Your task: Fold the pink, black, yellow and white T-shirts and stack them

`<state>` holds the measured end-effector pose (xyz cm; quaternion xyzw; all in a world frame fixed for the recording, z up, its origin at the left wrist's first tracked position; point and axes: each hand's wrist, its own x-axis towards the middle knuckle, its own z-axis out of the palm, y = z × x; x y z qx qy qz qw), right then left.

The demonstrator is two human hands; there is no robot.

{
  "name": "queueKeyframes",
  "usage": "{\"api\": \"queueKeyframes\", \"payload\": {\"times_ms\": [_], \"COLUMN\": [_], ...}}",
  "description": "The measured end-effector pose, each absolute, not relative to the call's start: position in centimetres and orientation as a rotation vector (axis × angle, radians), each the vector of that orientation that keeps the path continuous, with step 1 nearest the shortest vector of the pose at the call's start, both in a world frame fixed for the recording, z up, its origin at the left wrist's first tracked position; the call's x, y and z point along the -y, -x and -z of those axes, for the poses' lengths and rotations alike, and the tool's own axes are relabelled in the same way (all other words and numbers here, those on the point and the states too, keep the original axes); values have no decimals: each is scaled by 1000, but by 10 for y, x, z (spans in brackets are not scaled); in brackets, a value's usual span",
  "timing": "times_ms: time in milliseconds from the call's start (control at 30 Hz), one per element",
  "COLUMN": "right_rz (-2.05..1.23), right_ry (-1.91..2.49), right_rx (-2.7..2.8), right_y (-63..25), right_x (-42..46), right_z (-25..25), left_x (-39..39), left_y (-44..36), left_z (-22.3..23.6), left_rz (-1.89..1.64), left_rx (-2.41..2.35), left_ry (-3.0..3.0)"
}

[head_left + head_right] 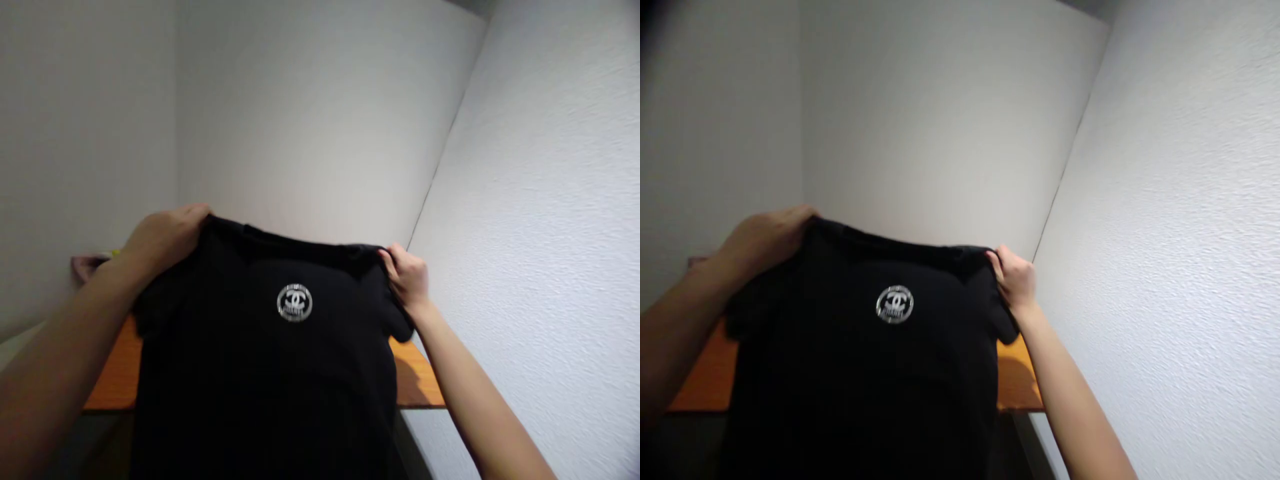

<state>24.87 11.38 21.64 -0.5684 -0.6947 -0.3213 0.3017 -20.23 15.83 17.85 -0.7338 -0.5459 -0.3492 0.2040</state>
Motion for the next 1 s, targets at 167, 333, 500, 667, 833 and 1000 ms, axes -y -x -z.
{"api": "queueKeyframes", "payload": {"times_ms": [167, 333, 500, 667, 833, 1000], "right_rz": [615, 169, -115, -129, -108, -98], "right_ry": [1792, 1826, 2012, 2062, 2068, 2017], "right_rx": [1944, 2336, 2354, 2355, 2344, 2380], "right_y": [-200, -180, -194, -209, -217, -217], "right_x": [-217, -200, -198, -226, -248, -255], "right_z": [-171, -41, 32, 32, 36, 27], "left_x": [-231, -234, -242, -269, -289, -295], "left_y": [151, 140, 156, 158, 152, 145], "left_z": [-143, -13, 59, 73, 81, 75], "left_rz": [725, 427, 166, 151, 208, 189], "left_rx": [1698, 1804, 2013, 2071, 2069, 2038], "left_ry": [2218, 2488, 2590, 2588, 2541, 2517]}}
